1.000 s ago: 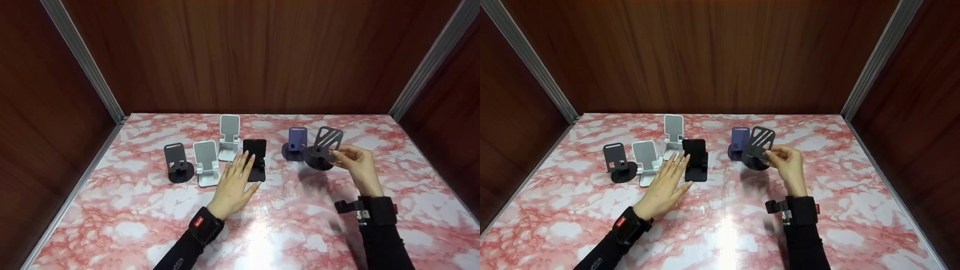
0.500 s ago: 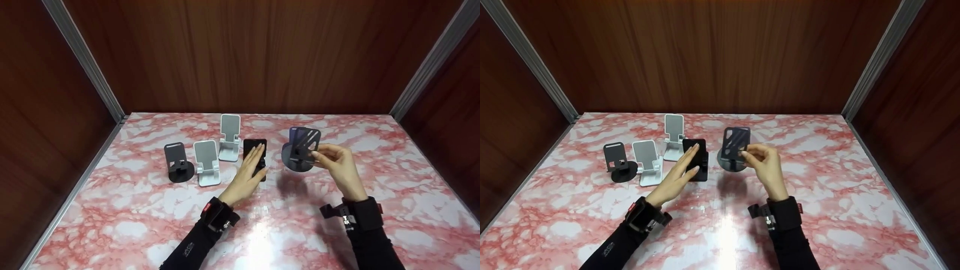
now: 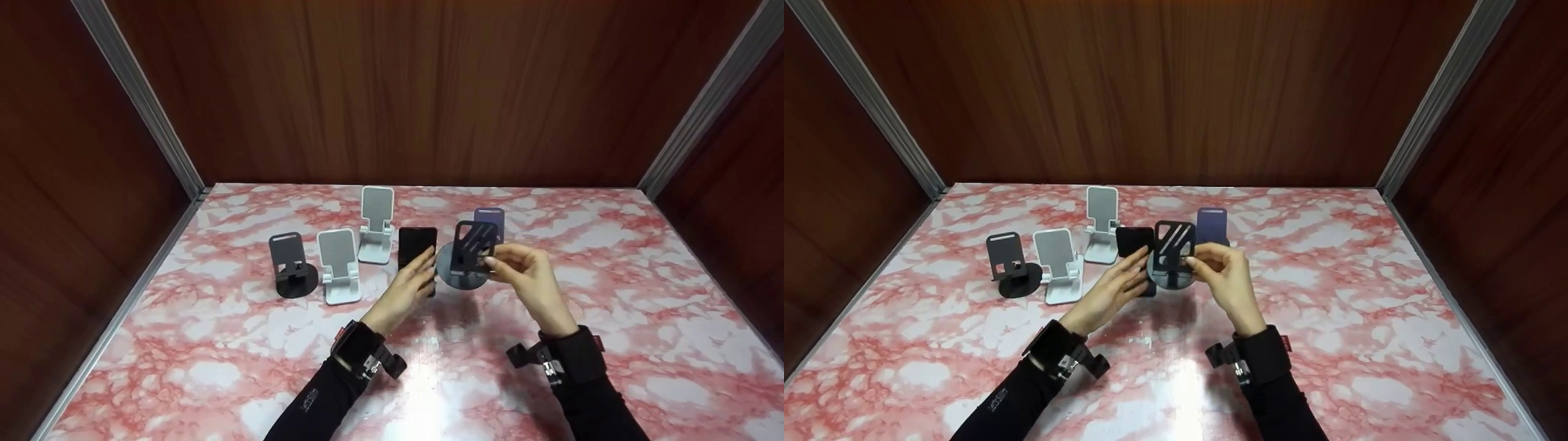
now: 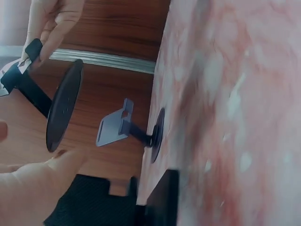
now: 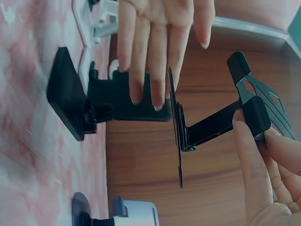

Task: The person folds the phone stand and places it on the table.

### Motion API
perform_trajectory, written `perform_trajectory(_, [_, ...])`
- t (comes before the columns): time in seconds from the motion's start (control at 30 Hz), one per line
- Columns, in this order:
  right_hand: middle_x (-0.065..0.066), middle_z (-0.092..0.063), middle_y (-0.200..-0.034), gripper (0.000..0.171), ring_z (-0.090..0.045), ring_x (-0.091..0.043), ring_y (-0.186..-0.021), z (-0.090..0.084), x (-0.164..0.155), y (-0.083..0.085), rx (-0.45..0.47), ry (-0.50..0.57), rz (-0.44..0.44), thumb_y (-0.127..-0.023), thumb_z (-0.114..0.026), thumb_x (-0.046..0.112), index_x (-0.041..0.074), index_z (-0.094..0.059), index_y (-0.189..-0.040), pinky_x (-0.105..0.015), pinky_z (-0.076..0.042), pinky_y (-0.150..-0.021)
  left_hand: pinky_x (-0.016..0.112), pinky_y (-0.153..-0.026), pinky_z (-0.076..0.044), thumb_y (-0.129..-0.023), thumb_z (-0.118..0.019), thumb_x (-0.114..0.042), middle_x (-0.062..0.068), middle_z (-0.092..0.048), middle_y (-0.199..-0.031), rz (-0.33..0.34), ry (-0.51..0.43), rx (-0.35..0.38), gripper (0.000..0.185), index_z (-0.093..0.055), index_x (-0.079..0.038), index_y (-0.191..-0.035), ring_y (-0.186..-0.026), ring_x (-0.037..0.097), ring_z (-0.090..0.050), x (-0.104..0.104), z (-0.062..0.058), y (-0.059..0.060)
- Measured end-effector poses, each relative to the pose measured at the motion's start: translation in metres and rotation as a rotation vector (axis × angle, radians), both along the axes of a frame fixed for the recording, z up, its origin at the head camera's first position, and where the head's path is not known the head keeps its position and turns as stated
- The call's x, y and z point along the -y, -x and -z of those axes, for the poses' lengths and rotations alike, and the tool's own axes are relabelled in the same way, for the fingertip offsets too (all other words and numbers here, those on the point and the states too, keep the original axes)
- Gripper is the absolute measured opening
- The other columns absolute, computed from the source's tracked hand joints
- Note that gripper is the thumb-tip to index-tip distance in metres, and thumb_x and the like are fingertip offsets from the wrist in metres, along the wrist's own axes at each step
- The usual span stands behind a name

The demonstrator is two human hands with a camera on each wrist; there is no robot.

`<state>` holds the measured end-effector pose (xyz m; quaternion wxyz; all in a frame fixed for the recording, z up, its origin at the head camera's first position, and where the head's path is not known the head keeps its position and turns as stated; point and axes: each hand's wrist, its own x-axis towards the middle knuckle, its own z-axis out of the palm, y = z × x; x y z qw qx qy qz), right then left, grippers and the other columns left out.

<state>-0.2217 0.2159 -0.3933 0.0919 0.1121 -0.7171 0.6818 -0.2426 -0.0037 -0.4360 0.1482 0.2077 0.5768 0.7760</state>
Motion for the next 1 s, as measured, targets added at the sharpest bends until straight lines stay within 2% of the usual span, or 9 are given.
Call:
perform_trajectory(0.03, [-0.020,-0.070,-0.091,0.017,-0.070,-0.021,-0.079,0.001,0.001,0.000,0.005,-0.007,-0.004,-0.089,-0.064,-0.008,-0.017,-0.063,-0.104,-0.036,-0.058,-0.075,0.048,-0.114,-0.024,-0.104,-0.035,-0.006,0.026,-0.022,-0.154,0.001,-0.031,0.052,0.054,-0.013,0.004,-0.153,-0.140,0.035,-0.028,-0.001,0.001,0.000])
perform_trajectory(0.1, [-0.020,-0.070,-0.092,0.017,-0.070,-0.021,-0.079,0.003,0.004,0.000,0.014,-0.016,-0.014,-0.088,-0.064,-0.008,-0.016,-0.063,-0.104,-0.036,-0.058,-0.074,0.047,-0.111,-0.032,-0.104,-0.035,-0.005,0.026,-0.031,-0.150,-0.012,-0.050,0.106,0.053,-0.016,0.003,-0.152,-0.131,0.030,-0.043,-0.002,0.002,-0.001])
perform_trajectory(0.17, [-0.020,-0.070,-0.092,0.016,-0.069,-0.021,-0.079,0.006,0.006,-0.001,0.022,-0.019,-0.025,-0.088,-0.063,-0.009,-0.015,-0.063,-0.104,-0.036,-0.058,-0.075,0.045,-0.106,-0.039,-0.104,-0.036,-0.004,0.025,-0.041,-0.145,-0.024,-0.054,0.130,0.052,-0.019,0.003,-0.152,-0.118,0.026,-0.054,-0.002,0.005,0.000])
perform_trajectory(0.27, [-0.020,-0.069,-0.092,0.015,-0.069,-0.020,-0.080,0.009,0.009,-0.001,0.024,-0.018,-0.040,-0.088,-0.063,-0.010,-0.015,-0.064,-0.103,-0.037,-0.058,-0.075,0.040,-0.097,-0.048,-0.103,-0.038,0.000,0.025,-0.048,-0.138,-0.040,-0.055,0.147,0.049,-0.024,0.005,-0.150,-0.105,0.021,-0.061,-0.003,0.009,0.001])
perform_trajectory(0.5, [-0.017,-0.069,-0.089,0.015,-0.067,-0.017,-0.078,0.012,0.013,-0.001,0.025,-0.007,-0.048,-0.088,-0.066,-0.008,-0.014,-0.064,-0.101,-0.036,-0.059,-0.073,0.031,-0.084,-0.056,-0.098,-0.042,0.011,0.027,-0.058,-0.124,-0.087,-0.035,0.137,0.040,-0.037,0.012,-0.138,-0.092,0.018,-0.064,-0.001,0.013,0.003])
perform_trajectory(0.63, [-0.017,-0.068,-0.087,0.012,-0.067,-0.019,-0.077,0.011,0.015,-0.001,0.029,-0.001,-0.052,-0.088,-0.068,-0.004,-0.013,-0.065,-0.095,-0.038,-0.059,-0.072,0.031,-0.083,-0.056,-0.096,-0.043,0.013,0.026,-0.059,-0.121,-0.095,-0.032,0.111,0.039,-0.040,0.012,-0.135,-0.093,0.019,-0.064,0.002,0.012,0.005])
perform_trajectory(0.83, [-0.018,-0.068,-0.085,0.011,-0.067,-0.018,-0.073,0.010,0.016,0.000,0.035,0.008,-0.048,-0.088,-0.068,-0.004,-0.014,-0.064,-0.091,-0.039,-0.059,-0.071,0.036,-0.089,-0.054,-0.096,-0.043,0.015,0.028,-0.057,-0.123,-0.085,-0.056,0.113,0.040,-0.040,0.012,-0.136,-0.096,0.023,-0.065,0.005,0.008,0.007])
perform_trajectory(1.0, [-0.017,-0.068,-0.082,0.011,-0.065,-0.017,-0.067,0.011,0.015,0.000,0.035,-0.005,-0.060,-0.088,-0.067,-0.005,-0.014,-0.061,-0.089,-0.039,-0.059,-0.069,0.034,-0.085,-0.056,-0.096,-0.043,0.015,0.028,-0.059,-0.119,-0.078,0.006,0.072,0.038,-0.040,0.013,-0.134,-0.095,0.025,-0.066,0.007,0.006,0.008])
